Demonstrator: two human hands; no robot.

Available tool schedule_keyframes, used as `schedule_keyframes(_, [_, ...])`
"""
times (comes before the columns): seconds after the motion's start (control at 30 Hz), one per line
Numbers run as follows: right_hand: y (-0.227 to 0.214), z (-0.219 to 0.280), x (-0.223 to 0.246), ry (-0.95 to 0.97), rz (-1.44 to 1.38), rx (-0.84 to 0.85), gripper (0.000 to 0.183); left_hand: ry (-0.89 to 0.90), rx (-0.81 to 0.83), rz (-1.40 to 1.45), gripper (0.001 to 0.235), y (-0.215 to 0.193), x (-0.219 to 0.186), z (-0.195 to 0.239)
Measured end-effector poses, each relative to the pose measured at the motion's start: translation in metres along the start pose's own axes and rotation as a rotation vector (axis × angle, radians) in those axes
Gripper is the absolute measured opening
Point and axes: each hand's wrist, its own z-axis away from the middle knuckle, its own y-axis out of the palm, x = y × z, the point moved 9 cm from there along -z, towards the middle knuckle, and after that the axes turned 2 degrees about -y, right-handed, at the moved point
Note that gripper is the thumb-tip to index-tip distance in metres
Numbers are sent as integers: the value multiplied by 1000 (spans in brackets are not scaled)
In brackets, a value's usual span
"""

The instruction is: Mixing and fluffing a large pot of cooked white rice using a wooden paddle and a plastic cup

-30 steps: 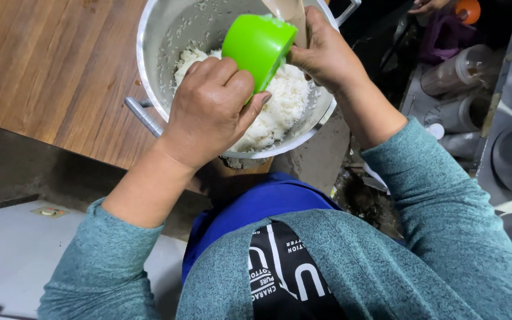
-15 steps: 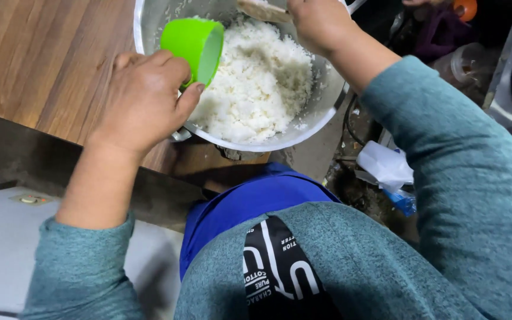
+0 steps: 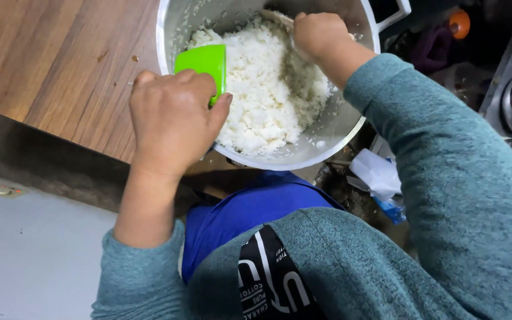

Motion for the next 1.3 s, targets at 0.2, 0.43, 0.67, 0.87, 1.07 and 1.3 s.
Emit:
schedule_keyframes(0.2, [6, 18, 1, 73, -122, 68, 43, 2, -52, -27, 37, 3, -2, 1])
schedule_keyframes(0.43, [-4, 57, 58, -59, -115, 440, 36, -18, -60, -22, 36, 4, -2, 0])
schedule_keyframes(0.67, [-2, 75, 101, -117, -128, 445, 42, -17, -44, -17, 33, 4, 0, 1])
schedule_keyframes(0.87, [-37, 109, 56, 14, 30, 516, 56, 2, -85, -6, 33, 3, 0, 3])
schedule_keyframes(1.07, [2, 1, -7, -161, 547, 47, 33, -11, -135, 9, 30, 2, 2, 4])
schedule_keyframes(1.3, [-17, 31, 9, 47, 188, 62, 40, -11, -134, 51, 28, 0, -1, 4])
